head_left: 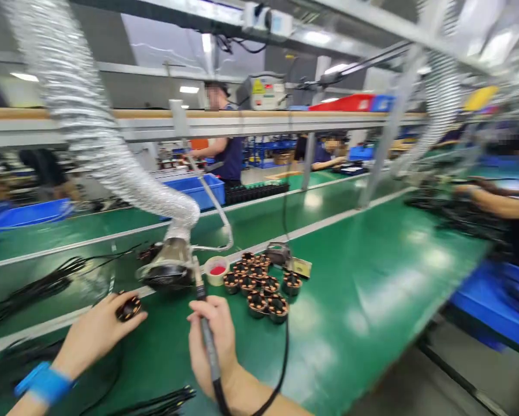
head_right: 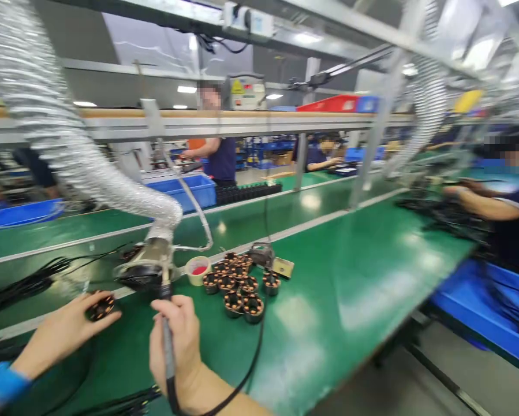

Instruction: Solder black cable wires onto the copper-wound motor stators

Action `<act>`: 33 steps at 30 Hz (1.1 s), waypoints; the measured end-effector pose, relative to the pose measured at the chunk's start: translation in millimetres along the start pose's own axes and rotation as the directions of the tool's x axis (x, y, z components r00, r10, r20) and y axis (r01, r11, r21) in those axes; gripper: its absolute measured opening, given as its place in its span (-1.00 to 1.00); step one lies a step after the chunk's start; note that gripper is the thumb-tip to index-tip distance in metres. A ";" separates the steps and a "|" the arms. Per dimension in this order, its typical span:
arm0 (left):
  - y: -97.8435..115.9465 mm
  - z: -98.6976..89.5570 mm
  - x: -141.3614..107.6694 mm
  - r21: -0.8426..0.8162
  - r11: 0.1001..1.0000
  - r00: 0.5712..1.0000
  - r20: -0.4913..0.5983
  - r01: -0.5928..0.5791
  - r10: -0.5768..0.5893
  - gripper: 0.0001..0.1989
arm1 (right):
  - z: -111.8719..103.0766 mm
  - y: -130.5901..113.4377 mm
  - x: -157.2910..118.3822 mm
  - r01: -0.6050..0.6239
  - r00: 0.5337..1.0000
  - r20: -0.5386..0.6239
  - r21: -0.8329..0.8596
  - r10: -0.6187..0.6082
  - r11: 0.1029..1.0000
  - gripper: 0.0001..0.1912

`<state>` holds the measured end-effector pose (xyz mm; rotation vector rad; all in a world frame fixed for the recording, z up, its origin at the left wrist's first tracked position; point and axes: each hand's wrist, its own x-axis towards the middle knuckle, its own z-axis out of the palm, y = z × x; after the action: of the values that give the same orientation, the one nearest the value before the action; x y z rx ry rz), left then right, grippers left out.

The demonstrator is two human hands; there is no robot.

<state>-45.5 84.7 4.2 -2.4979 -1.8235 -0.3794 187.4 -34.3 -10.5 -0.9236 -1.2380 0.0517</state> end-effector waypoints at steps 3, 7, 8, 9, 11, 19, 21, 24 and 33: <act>-15.7 -28.4 20.4 0.092 0.989 0.993 -0.021 0.119 -0.117 -0.45 | -2.3 1.3 4.7 -0.004 0.998 0.055 0.061 0.000 0.998 -0.64; -33.9 -51.2 57.0 0.161 0.968 0.979 -0.104 0.191 -0.176 -0.46 | -3.6 2.4 8.4 0.025 0.996 0.086 0.080 -0.032 0.996 -0.66; -36.5 -54.8 67.3 0.166 0.968 0.978 -0.122 0.186 -0.167 -0.45 | -4.1 2.1 9.1 0.031 0.995 0.088 0.073 -0.037 0.997 -0.66; -38.1 -57.8 78.2 0.169 0.970 0.979 -0.134 0.175 -0.153 -0.45 | -4.5 1.6 9.6 0.038 0.995 0.086 0.063 -0.043 0.997 -0.67; -38.8 -61.8 101.5 0.172 0.975 0.983 -0.136 0.144 -0.121 -0.43 | -5.4 0.0 10.3 0.053 0.996 0.069 0.038 -0.056 0.998 -0.67; -24.9 -34.6 195.3 0.182 0.981 0.997 -0.036 -0.065 0.073 -0.38 | -3.7 3.3 7.1 0.056 0.998 0.016 0.013 -0.056 0.998 -0.66; -19.2 -18.1 204.6 0.156 0.982 0.994 0.037 -0.109 0.104 -0.44 | -3.3 5.2 5.2 0.047 0.999 0.008 -0.006 -0.047 0.999 -0.67; -11.4 8.4 202.6 0.143 0.979 0.984 0.125 -0.146 0.129 -0.54 | -3.0 6.0 2.4 0.032 0.999 0.006 -0.028 -0.031 0.999 -0.69; -29.8 7.1 172.2 0.169 0.978 0.989 0.105 -0.124 0.107 -0.48 | -5.3 7.3 1.5 0.052 0.998 0.041 -0.022 -0.051 0.998 -0.67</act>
<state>-23.1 256.3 29.9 -2.5238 -1.6500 -0.0930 195.5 -31.9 -14.0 -0.9136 -1.3017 0.0155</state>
